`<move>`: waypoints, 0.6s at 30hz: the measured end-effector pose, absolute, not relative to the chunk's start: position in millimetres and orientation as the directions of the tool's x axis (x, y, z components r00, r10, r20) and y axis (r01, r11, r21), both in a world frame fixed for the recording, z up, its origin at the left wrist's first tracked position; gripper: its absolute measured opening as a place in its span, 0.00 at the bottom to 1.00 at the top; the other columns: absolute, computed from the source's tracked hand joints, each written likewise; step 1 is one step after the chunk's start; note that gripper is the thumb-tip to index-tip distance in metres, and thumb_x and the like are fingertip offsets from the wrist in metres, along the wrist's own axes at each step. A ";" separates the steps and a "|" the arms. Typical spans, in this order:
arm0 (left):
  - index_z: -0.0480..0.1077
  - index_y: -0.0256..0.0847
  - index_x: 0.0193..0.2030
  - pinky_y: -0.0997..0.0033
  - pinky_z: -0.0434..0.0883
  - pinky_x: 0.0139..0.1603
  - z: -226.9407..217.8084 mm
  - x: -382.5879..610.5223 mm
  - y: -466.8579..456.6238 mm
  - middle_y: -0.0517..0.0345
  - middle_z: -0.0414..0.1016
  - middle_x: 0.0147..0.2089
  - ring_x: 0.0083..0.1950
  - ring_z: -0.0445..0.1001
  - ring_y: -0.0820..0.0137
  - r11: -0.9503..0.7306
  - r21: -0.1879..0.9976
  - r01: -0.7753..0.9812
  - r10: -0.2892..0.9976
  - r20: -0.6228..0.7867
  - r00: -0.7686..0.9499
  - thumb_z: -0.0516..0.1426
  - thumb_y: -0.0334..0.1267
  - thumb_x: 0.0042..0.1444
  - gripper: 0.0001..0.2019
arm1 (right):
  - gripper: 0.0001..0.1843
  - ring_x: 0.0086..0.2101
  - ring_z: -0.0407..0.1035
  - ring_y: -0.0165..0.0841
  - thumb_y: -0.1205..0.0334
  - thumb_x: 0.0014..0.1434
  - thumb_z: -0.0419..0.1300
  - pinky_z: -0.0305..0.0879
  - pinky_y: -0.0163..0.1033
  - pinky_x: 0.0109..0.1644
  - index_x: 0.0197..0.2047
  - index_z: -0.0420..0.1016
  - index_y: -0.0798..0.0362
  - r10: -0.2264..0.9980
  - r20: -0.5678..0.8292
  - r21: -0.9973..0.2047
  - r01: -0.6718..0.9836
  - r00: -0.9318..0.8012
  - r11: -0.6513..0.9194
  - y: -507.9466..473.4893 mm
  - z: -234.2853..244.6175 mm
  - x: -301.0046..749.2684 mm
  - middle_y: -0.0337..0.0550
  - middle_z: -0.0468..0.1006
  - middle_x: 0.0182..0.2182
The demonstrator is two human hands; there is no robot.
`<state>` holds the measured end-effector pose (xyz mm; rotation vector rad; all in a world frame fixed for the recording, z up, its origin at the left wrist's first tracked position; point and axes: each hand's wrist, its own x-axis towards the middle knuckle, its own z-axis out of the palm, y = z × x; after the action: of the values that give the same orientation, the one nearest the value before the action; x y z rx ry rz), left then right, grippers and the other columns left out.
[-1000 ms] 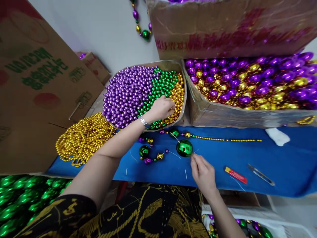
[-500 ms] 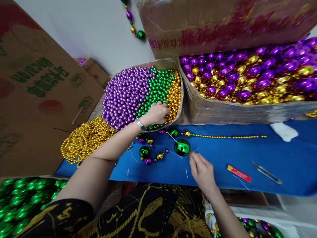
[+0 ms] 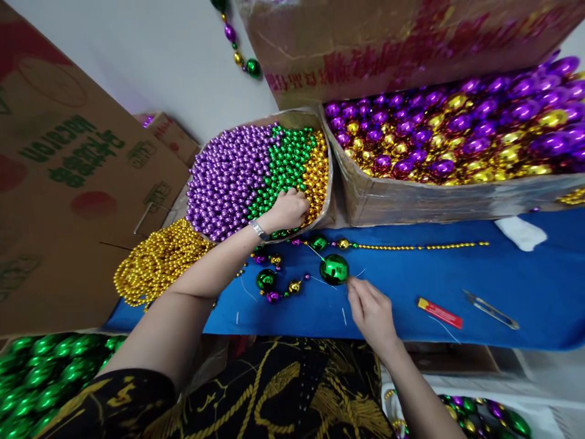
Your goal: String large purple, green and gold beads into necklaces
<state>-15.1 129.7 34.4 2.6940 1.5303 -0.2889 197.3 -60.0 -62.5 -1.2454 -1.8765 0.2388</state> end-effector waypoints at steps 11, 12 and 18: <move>0.73 0.36 0.39 0.56 0.65 0.52 44.2 -34.3 135.1 0.44 0.73 0.44 0.49 0.67 0.57 -0.492 0.097 0.865 0.869 -0.009 0.495 0.51 0.31 0.60 0.10 | 0.10 0.32 0.77 0.33 0.68 0.67 0.54 0.73 0.36 0.38 0.47 0.75 0.51 0.824 0.553 -0.573 0.662 -0.123 0.483 -66.2 -65.2 203.4 0.43 0.81 0.34; 0.72 0.36 0.38 0.57 0.64 0.52 50.2 -35.2 131.0 0.47 0.73 0.42 0.47 0.68 0.60 -0.532 0.153 0.833 0.845 0.030 0.534 0.51 0.31 0.60 0.08 | 0.10 0.32 0.77 0.33 0.68 0.67 0.54 0.73 0.36 0.39 0.47 0.75 0.51 0.829 0.548 -0.582 0.662 -0.110 0.473 -66.9 -66.6 201.9 0.44 0.81 0.35; 0.69 0.39 0.38 0.63 0.63 0.49 84.6 35.7 54.4 0.53 0.73 0.39 0.44 0.67 0.66 -0.839 0.446 0.311 0.442 0.228 0.867 0.52 0.35 0.64 0.06 | 0.14 0.34 0.76 0.34 0.63 0.68 0.50 0.73 0.36 0.40 0.46 0.77 0.48 0.929 0.354 -0.704 0.622 -0.111 0.343 -79.9 -95.9 180.8 0.43 0.81 0.35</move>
<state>35.7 54.4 84.6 2.6394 0.5563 0.4563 180.8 -79.9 -95.9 -1.3678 -1.8262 0.4964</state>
